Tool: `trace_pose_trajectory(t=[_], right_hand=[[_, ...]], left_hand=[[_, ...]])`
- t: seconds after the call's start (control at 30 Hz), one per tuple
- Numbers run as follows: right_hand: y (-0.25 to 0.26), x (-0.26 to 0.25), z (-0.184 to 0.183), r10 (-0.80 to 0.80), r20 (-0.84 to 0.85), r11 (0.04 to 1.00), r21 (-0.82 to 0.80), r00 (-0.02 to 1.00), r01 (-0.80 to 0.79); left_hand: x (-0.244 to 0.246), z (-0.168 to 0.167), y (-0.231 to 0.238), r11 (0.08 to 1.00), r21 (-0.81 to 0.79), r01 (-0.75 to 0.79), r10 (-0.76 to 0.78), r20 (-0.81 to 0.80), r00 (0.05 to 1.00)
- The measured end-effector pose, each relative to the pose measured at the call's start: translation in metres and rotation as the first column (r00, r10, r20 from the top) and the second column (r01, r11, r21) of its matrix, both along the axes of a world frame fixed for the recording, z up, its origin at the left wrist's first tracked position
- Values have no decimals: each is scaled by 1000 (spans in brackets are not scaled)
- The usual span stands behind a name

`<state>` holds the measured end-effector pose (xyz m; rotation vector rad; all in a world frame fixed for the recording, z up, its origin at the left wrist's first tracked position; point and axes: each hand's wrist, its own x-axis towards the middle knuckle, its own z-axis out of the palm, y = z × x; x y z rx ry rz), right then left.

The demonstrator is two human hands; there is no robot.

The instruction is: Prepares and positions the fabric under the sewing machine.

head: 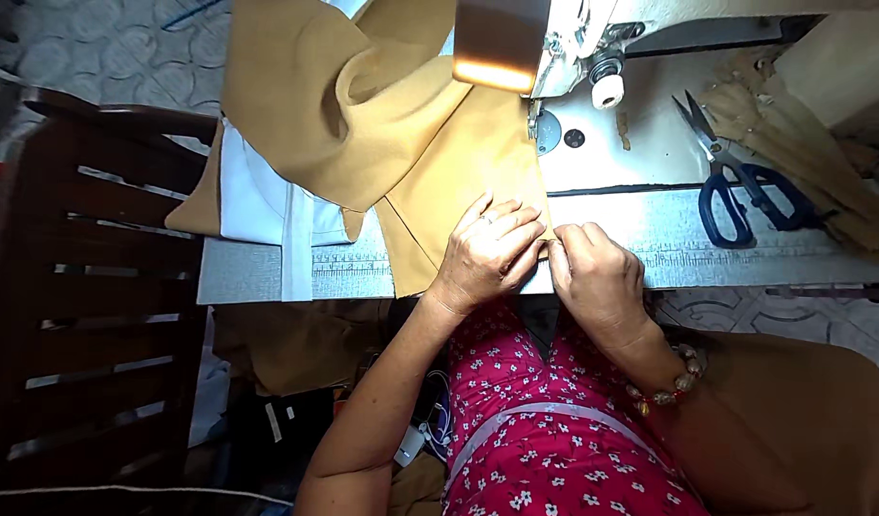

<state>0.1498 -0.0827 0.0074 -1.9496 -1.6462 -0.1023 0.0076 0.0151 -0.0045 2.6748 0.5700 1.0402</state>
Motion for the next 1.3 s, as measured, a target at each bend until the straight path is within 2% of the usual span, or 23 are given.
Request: trace_pose_trajectory(t=[0.1, 0.17, 0.2, 0.23, 0.27, 0.33, 0.37, 0.43, 0.53, 0.6, 0.67, 0.73, 0.8, 0.83, 0.9, 0.97, 1.1, 1.3], right_hand=[[-1, 3, 1, 33, -152, 999, 41, 988, -27], [-2, 6, 3, 50, -348, 998, 40, 936, -38], [-2, 6, 5, 48, -492, 999, 19, 869, -45], [-4, 7, 9, 39, -656, 997, -23, 754, -72], [-4, 7, 14, 19, -804, 992, -59, 594, -111], [-3, 7, 18, -29, -959, 982, -81, 284, -172], [-3, 6, 20, -45, -978, 980, -82, 202, -179], [-2, 5, 22, -58, -992, 982, -76, 110, -171], [0, 1, 24, -50, -997, 983, -60, 60, -172], [0, 0, 26, -22, -997, 982, -36, 77, -188], [0, 3, 23, 68, -987, 977, 37, 144, -211], [0, 10, 14, 209, -912, 971, 150, 352, -187], [4, 17, 4, 310, -737, 948, 291, 601, -133], [7, 21, 1, 339, -634, 926, 355, 695, -127], [13, 25, 1, 374, -444, 886, 431, 814, -172], [17, 29, 4, 403, -297, 858, 451, 865, -245], [18, 38, 0, 450, -111, 816, 453, 886, -359], [4, 43, -21, 393, 38, 861, 336, 919, -382]], left_hand=[[0, -1, 1, 1000, 14, 21, -21, 10, 1000], [-1, 0, 1, 999, 11, 38, -38, 16, 999], [-2, 0, 1, 999, 4, 47, -47, 17, 999], [-3, 0, 1, 998, -7, 56, -56, 20, 998], [-4, 0, 1, 997, -21, 72, -72, 23, 997], [-6, -1, 4, 991, -46, 122, -122, 8, 993], [-7, 0, 4, 989, -59, 137, -138, -15, 990], [-6, 3, 3, 989, -70, 130, -135, -70, 988], [-1, 5, -1, 998, -3, 64, -64, -70, 995], [3, 2, -2, 997, 73, -1, 0, 20, 1000], [3, 3, -4, 998, 58, -36, 30, 102, 994], [3, 6, -6, 999, -8, -37, 37, 176, 984], [2, 9, -6, 999, -36, -38, 45, 224, 973], [2, 9, -6, 999, -34, -39, 46, 235, 971], [2, 10, -5, 999, -11, -45, 46, 231, 972], [3, 10, -5, 997, 45, -67, 57, 195, 979], [4, 15, -8, 987, 129, -94, 83, 88, 993], [7, 1, -16, 971, 238, -18, 43, -100, 994]])
